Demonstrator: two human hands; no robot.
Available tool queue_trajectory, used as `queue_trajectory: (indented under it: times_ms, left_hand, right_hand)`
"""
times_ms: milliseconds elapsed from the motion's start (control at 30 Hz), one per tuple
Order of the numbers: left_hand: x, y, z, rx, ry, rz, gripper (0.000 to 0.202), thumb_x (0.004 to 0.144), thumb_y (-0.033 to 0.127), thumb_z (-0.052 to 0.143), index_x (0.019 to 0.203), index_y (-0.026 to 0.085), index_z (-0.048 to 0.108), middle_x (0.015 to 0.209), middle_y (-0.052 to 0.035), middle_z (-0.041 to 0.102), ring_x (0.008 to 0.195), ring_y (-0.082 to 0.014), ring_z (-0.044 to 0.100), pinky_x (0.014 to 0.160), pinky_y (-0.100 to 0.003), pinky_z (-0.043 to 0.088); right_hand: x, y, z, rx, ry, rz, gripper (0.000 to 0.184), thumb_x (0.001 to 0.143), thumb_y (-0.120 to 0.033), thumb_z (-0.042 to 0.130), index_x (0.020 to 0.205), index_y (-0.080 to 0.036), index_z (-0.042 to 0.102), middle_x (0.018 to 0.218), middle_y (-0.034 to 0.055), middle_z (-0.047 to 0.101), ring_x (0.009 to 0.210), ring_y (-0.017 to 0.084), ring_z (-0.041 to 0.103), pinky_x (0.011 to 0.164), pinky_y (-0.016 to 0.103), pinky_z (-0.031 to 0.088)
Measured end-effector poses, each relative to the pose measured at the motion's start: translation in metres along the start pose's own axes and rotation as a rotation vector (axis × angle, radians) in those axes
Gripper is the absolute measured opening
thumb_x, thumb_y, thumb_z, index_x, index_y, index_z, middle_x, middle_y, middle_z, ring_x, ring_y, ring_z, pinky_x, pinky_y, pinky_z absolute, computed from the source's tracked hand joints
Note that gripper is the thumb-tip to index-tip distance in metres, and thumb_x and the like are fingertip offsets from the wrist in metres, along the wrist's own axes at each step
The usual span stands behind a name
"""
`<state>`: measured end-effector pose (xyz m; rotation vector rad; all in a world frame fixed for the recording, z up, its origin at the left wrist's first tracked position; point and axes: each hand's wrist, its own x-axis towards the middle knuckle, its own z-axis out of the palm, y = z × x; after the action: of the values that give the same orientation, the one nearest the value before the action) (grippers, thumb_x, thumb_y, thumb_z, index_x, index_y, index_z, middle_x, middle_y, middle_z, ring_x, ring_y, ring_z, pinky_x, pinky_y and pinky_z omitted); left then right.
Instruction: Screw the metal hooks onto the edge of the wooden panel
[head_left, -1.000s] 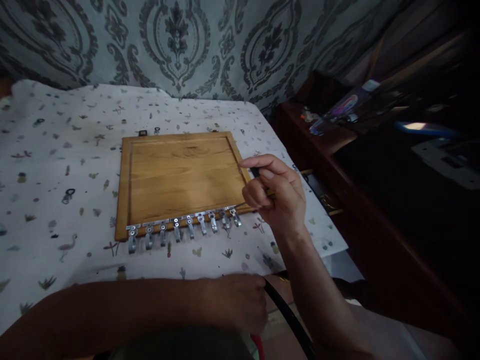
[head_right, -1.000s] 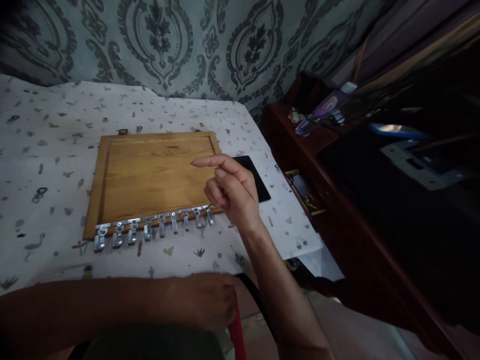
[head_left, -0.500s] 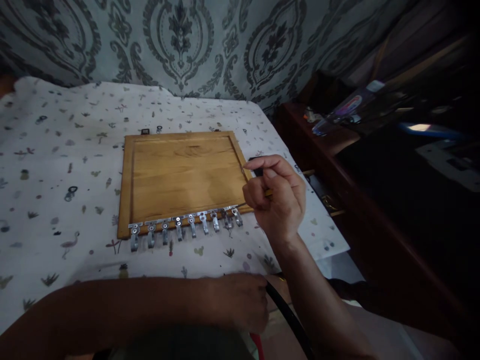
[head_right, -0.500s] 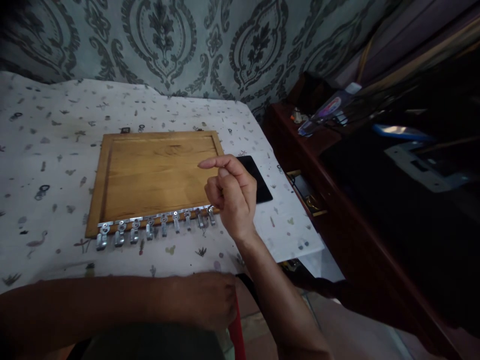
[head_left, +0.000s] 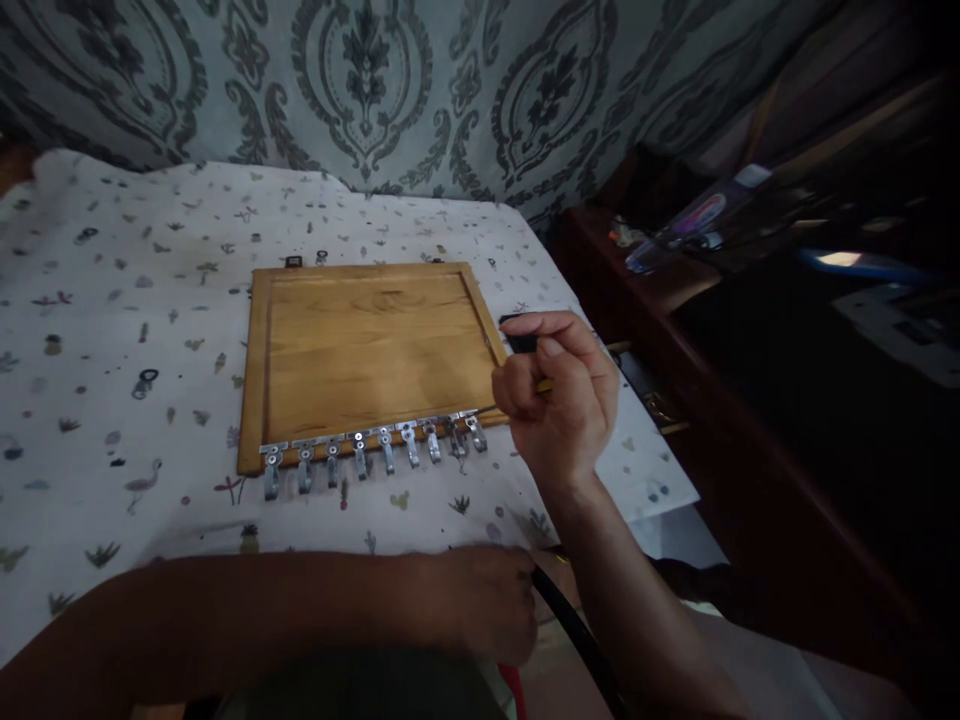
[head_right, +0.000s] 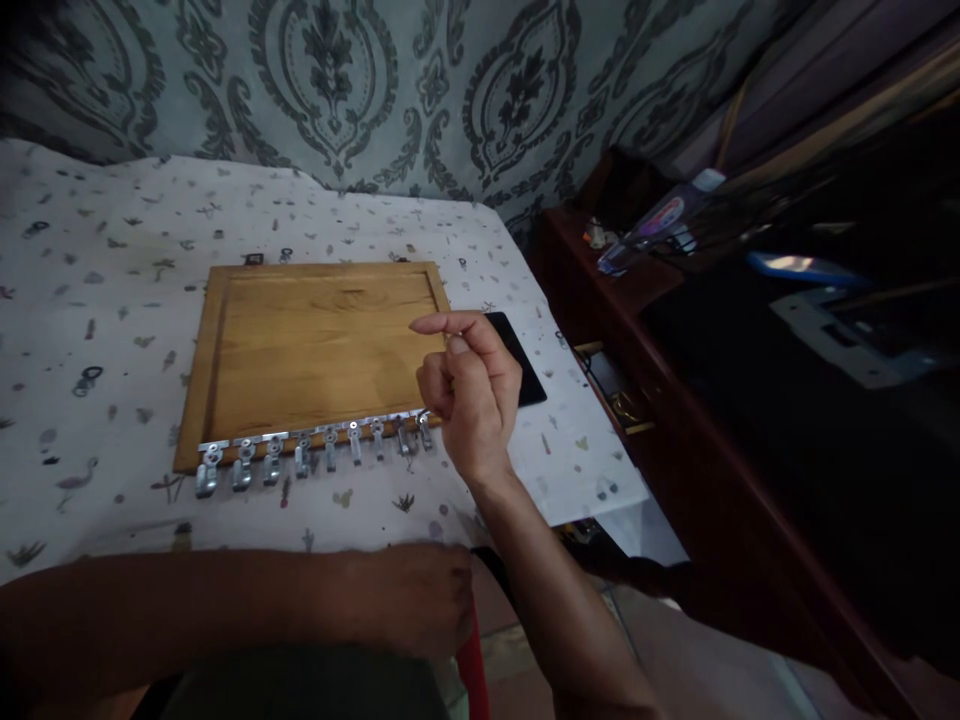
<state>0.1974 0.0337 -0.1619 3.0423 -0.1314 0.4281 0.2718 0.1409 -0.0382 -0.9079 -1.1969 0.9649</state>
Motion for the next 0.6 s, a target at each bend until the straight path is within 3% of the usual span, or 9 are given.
queue_trajectory:
  times_ms: [200, 433, 600]
  left_hand:
    - [-0.002, -0.005, -0.008, -0.094, -0.024, 0.067, 0.015, 0.081, 0.015, 0.078, 0.068, 0.018, 0.073, 0.065, 0.0010, 0.071, 0.069, -0.0136, 0.067, 0.076, -0.029, 0.052]
    - [-0.004, -0.006, -0.017, -0.069, -0.008, 0.048, 0.021, 0.081, 0.013, 0.077, 0.062, 0.019, 0.069, 0.058, 0.0013, 0.065, 0.062, -0.0139, 0.062, 0.072, -0.032, 0.048]
    - [-0.004, -0.004, -0.011, -0.085, 0.007, 0.047, 0.021, 0.080, 0.014, 0.079, 0.063, 0.018, 0.068, 0.065, -0.0014, 0.069, 0.070, -0.0155, 0.065, 0.075, -0.032, 0.047]
  right_hand:
    - [0.002, -0.005, -0.002, 0.066, -0.001, -0.004, 0.011, 0.093, -0.029, 0.059, 0.089, -0.024, 0.068, 0.041, -0.0128, 0.026, 0.035, 0.008, 0.012, 0.039, 0.024, 0.014]
    - [0.005, -0.041, -0.016, 0.176, 0.201, -0.163, 0.017, 0.089, -0.015, 0.058, 0.081, -0.024, 0.070, 0.039, -0.0105, 0.029, 0.035, 0.008, 0.012, 0.039, 0.025, 0.019]
    - [0.001, -0.026, -0.017, 0.155, 0.194, -0.083, 0.012, 0.086, -0.019, 0.060, 0.079, -0.024, 0.069, 0.037, -0.0117, 0.029, 0.034, 0.007, 0.009, 0.037, 0.024, 0.017]
